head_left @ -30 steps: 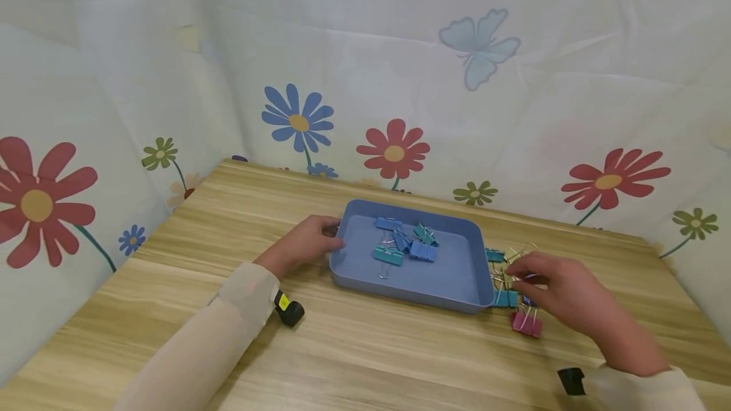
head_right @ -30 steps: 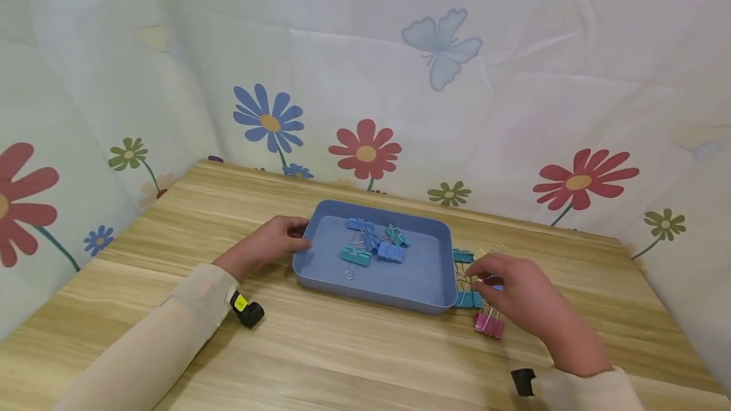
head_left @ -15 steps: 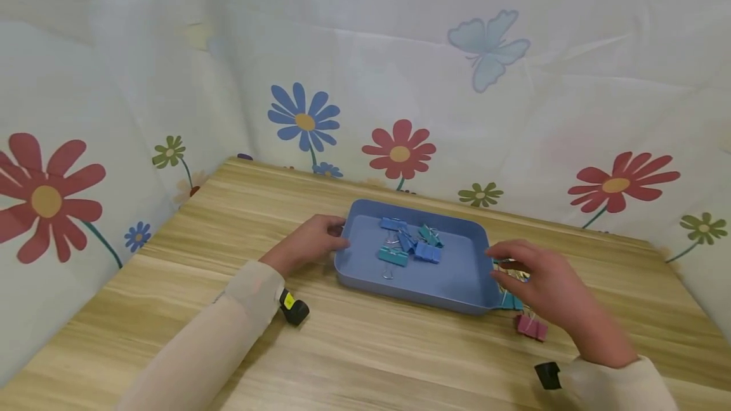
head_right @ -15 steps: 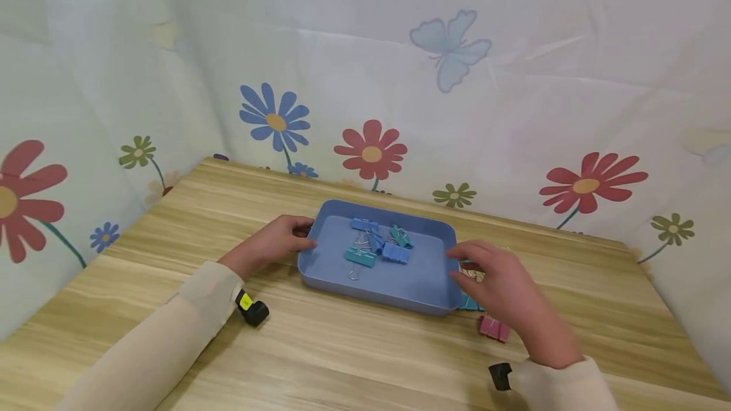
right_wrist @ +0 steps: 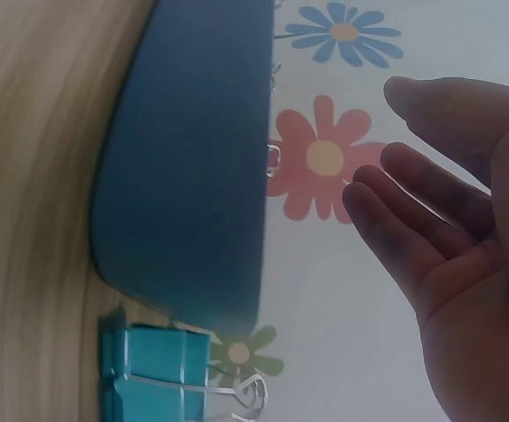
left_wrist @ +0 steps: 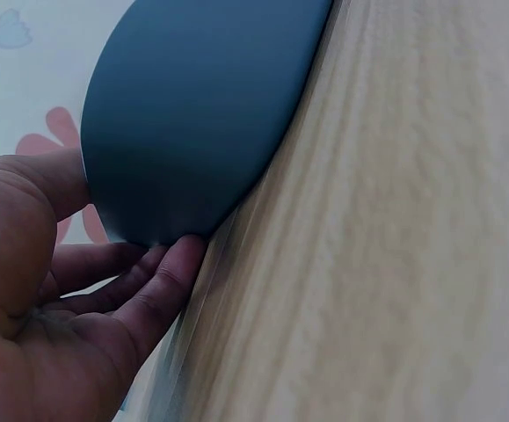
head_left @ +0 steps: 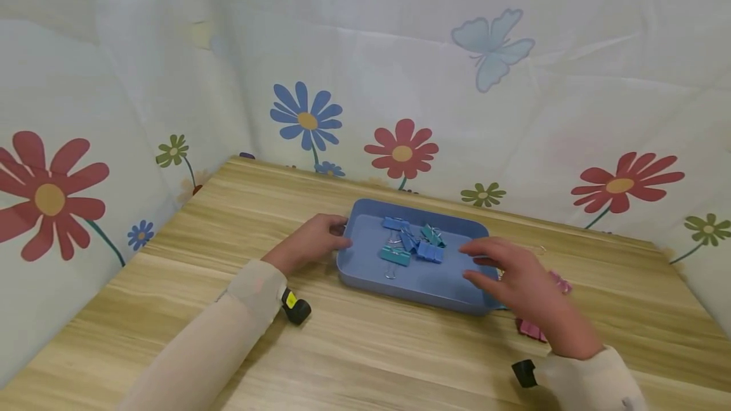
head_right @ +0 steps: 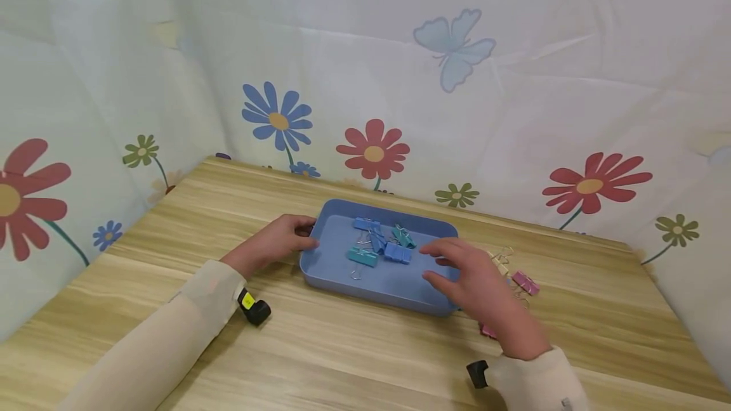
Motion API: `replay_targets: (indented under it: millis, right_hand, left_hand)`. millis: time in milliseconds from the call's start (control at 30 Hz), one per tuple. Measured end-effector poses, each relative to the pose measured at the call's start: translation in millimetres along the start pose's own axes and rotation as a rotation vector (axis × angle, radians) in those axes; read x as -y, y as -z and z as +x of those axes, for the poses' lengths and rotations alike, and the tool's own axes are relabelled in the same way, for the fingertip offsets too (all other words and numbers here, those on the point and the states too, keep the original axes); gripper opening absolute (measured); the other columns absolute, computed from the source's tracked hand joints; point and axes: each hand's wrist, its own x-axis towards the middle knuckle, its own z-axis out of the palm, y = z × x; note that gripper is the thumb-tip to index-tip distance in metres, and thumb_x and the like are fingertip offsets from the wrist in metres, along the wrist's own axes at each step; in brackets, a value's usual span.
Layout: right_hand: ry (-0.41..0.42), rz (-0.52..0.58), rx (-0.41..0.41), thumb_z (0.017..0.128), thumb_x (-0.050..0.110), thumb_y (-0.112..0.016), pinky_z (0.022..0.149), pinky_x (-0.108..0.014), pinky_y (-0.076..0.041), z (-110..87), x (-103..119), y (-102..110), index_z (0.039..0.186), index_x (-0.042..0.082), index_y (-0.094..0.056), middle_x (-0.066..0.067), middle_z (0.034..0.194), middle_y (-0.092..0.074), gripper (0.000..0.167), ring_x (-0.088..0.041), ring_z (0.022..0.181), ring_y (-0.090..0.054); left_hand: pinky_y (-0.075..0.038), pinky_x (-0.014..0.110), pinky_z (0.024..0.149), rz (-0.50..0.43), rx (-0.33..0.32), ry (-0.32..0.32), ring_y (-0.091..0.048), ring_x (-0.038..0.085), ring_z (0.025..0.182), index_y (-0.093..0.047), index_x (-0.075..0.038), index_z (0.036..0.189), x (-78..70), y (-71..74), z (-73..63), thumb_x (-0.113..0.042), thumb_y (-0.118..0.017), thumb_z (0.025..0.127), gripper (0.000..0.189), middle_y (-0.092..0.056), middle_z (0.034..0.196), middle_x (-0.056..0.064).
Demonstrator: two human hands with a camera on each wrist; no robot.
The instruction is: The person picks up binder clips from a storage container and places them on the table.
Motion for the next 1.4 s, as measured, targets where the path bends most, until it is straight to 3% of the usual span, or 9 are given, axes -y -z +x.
replay_targets:
  millis: [467, 1100, 1400]
  right_hand:
    - [-0.002, 0.104, 0.057, 0.083, 0.008, -0.074, 0.085, -0.038, -0.057, 18.4, 6, -19, 0.117, 0.012, -0.066, -0.004, 0.115, -0.065, 0.034, -0.024, 0.103, -0.066]
    - [-0.005, 0.107, 0.126, 0.087, 0.016, -0.072, 0.088, -0.042, -0.056, 48.4, 23, -45, 0.117, 0.011, -0.067, -0.008, 0.113, -0.067, 0.031, -0.025, 0.101, -0.067]
    - [-0.041, 0.055, 0.167, 0.088, 0.020, -0.071, 0.088, -0.042, -0.056, 60.9, 28, -52, 0.120, 0.013, -0.066, -0.004, 0.118, -0.066, 0.033, -0.025, 0.102, -0.067]
  left_hand:
    - [-0.048, 0.040, 0.102, 0.002, 0.001, 0.020, -0.059, 0.024, 0.119, -0.045, -0.002, 0.143, -0.6, -0.9, 1.3, -0.021, -0.066, 0.090, 0.061, -0.058, 0.135, 0.013]
    - [-0.050, 0.040, 0.100, -0.015, -0.003, 0.003, -0.059, 0.024, 0.117, -0.046, 0.000, 0.142, -0.1, -0.9, -0.4, -0.019, -0.066, 0.090, 0.059, -0.060, 0.133, 0.014]
    - [-0.049, 0.040, 0.101, -0.006, 0.002, -0.003, -0.059, 0.025, 0.118, -0.046, -0.001, 0.142, -0.3, -0.7, -0.1, -0.019, -0.066, 0.090, 0.058, -0.059, 0.134, 0.013]
